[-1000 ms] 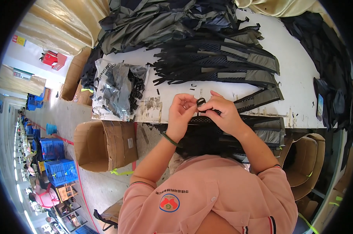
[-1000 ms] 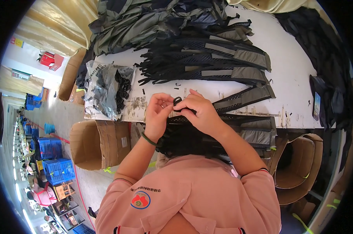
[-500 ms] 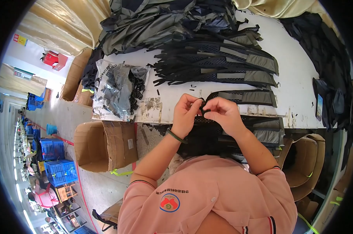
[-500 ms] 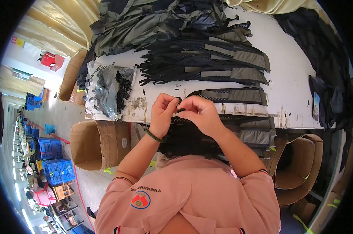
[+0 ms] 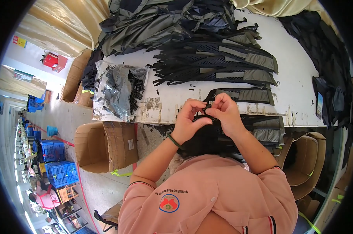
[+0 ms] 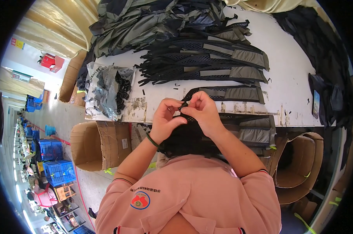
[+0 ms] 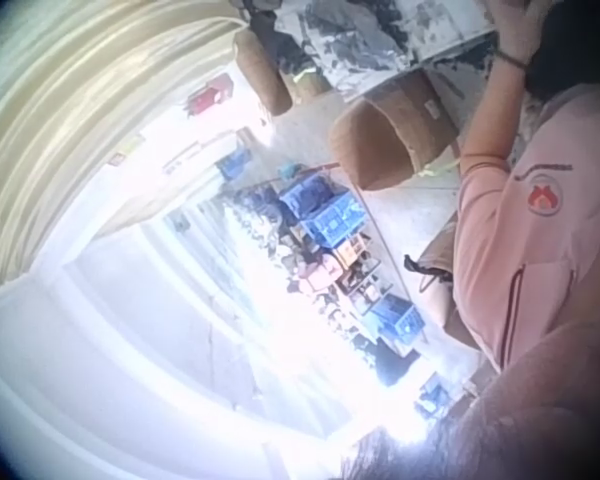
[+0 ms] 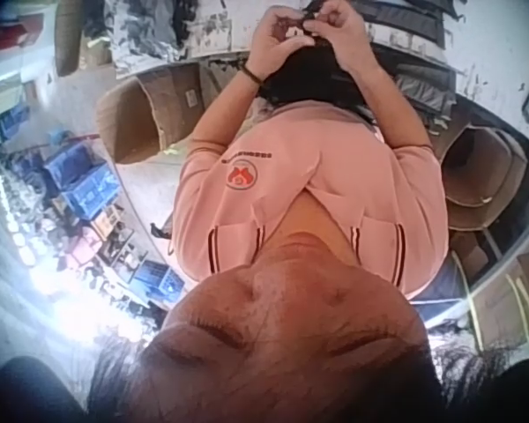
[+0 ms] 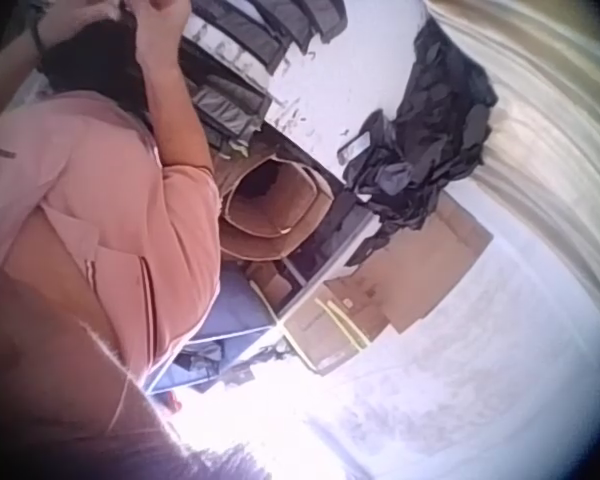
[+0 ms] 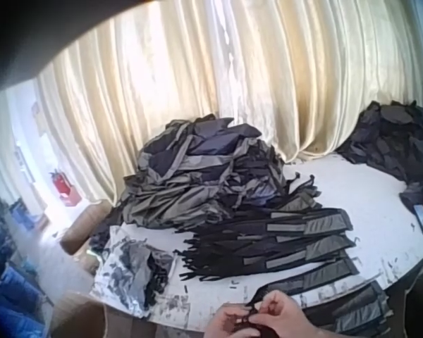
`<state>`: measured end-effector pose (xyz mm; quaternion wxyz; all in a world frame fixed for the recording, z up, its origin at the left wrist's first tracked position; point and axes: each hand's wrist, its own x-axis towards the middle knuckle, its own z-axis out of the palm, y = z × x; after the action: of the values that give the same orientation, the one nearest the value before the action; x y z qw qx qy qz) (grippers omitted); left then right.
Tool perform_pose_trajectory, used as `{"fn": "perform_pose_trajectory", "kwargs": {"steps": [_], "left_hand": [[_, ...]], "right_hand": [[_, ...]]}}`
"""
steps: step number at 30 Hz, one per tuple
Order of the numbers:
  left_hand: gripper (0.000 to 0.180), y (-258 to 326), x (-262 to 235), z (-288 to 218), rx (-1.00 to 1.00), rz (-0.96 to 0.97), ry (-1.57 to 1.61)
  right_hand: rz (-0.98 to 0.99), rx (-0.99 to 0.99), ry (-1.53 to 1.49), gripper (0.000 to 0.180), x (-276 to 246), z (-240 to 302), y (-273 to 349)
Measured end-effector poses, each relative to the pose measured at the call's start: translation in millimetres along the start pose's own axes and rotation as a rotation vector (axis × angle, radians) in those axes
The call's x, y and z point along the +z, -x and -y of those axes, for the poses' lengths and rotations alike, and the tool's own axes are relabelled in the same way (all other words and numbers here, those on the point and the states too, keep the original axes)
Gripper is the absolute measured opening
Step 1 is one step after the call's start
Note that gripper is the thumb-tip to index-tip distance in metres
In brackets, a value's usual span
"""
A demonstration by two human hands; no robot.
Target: The recorder is inspecting and organizing black mesh and fabric components of garments at a work table in a factory.
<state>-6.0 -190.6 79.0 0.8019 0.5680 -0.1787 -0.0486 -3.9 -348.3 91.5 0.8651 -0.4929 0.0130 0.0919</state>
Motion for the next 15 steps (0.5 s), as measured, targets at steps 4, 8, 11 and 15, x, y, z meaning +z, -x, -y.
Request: {"fn": "perform_pose_trajectory", "kwargs": {"steps": [4, 8, 11, 15], "left_hand": [[0.03, -0.7, -3.7, 4.9, 0.099, 0.038, -0.113], [0.028, -1.6, -11.5, 0.3, 0.104, 0.109, -0.294], [0.026, 0.3, -9.9, -4.5, 0.048, 0.1, -0.369], [0.025, 5.7, -5.2, -3.0, 0.03, 0.105, -0.321]], "right_hand": [[0.058, 0.064, -0.033, 0.023, -3.7, 8.4, 4.0], [0.153, 0.169, 0.119, 0.013, -5.7, 26.3, 2.4], [0.18, -0.082, 0.558, 0.013, -7.7, 27.3, 0.4], [0.287, 0.01, 0.71, 0.01, -8.7, 33.4, 2.1]]}}
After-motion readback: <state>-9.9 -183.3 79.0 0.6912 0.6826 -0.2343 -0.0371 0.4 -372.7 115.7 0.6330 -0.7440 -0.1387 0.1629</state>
